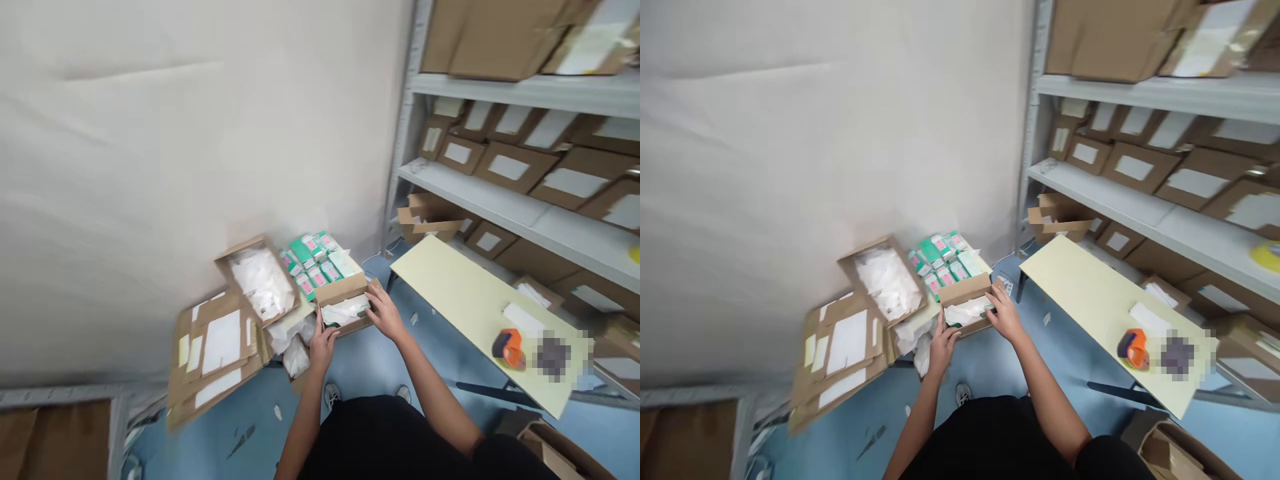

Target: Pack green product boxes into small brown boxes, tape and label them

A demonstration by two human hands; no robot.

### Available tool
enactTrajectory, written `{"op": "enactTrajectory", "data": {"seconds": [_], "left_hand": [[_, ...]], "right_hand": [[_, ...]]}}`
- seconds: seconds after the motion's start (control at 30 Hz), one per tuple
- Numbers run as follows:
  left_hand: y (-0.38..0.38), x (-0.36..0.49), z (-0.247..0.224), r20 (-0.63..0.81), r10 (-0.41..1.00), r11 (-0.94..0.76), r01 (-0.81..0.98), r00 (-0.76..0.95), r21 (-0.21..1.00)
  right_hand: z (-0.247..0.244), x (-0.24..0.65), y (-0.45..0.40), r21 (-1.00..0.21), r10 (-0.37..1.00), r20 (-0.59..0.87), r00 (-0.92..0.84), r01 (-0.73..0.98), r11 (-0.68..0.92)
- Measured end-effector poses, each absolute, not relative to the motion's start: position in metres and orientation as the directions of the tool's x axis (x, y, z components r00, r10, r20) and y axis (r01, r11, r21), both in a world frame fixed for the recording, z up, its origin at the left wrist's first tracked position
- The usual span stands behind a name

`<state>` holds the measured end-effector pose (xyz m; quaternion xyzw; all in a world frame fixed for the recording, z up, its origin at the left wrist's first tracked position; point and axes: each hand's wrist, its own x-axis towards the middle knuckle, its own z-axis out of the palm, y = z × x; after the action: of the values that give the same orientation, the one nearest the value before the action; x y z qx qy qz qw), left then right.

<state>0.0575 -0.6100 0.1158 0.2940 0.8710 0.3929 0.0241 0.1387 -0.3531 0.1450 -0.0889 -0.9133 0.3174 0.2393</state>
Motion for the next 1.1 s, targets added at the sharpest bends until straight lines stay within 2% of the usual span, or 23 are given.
{"op": "enactTrajectory", "data": {"seconds": [0.27, 0.4, 0.53, 0.7, 0.87, 0.97, 1.1], "left_hand": [[-0.434, 0.111, 0.094, 0.172, 0.742, 0.346, 0.589, -0.648, 0.731], [-0.354, 0.134, 0.096, 0.153, 0.862, 0.226, 0.636, -0.484, 0.738], [-0.289, 0.141, 0.092, 0.172, 0.925, 0.113, 0.678, -0.338, 0.726], [-0.218, 0.129, 0.078, 0.14, 0.973, 0.019, 0.665, -0.185, 0.747], [-0.136, 0.102, 0.067, 0.119, 0.993, -0.078, 0.66, -0.017, 0.747], [-0.087, 0.084, 0.056, 0.033, 0.995, -0.089, 0.667, 0.096, 0.74], [-0.047, 0.056, 0.035, -0.153, 0.978, 0.004, 0.721, 0.141, 0.693]], "right_hand": [[0.139, 0.28, -0.201, -0.609, 0.603, 0.321, -0.731, 0.328, 0.722], [0.129, 0.341, -0.163, -0.656, 0.763, 0.33, -0.556, 0.447, 0.609], [0.111, 0.375, -0.147, -0.678, 0.846, 0.338, -0.412, 0.517, 0.523], [0.094, 0.39, -0.128, -0.67, 0.901, 0.318, -0.297, 0.601, 0.435], [0.102, 0.377, -0.102, -0.657, 0.958, 0.239, -0.158, 0.7, 0.28], [0.109, 0.355, -0.089, -0.635, 0.973, 0.199, -0.114, 0.742, 0.216], [0.111, 0.325, -0.079, -0.618, 0.982, 0.134, -0.133, 0.763, 0.188]]}}
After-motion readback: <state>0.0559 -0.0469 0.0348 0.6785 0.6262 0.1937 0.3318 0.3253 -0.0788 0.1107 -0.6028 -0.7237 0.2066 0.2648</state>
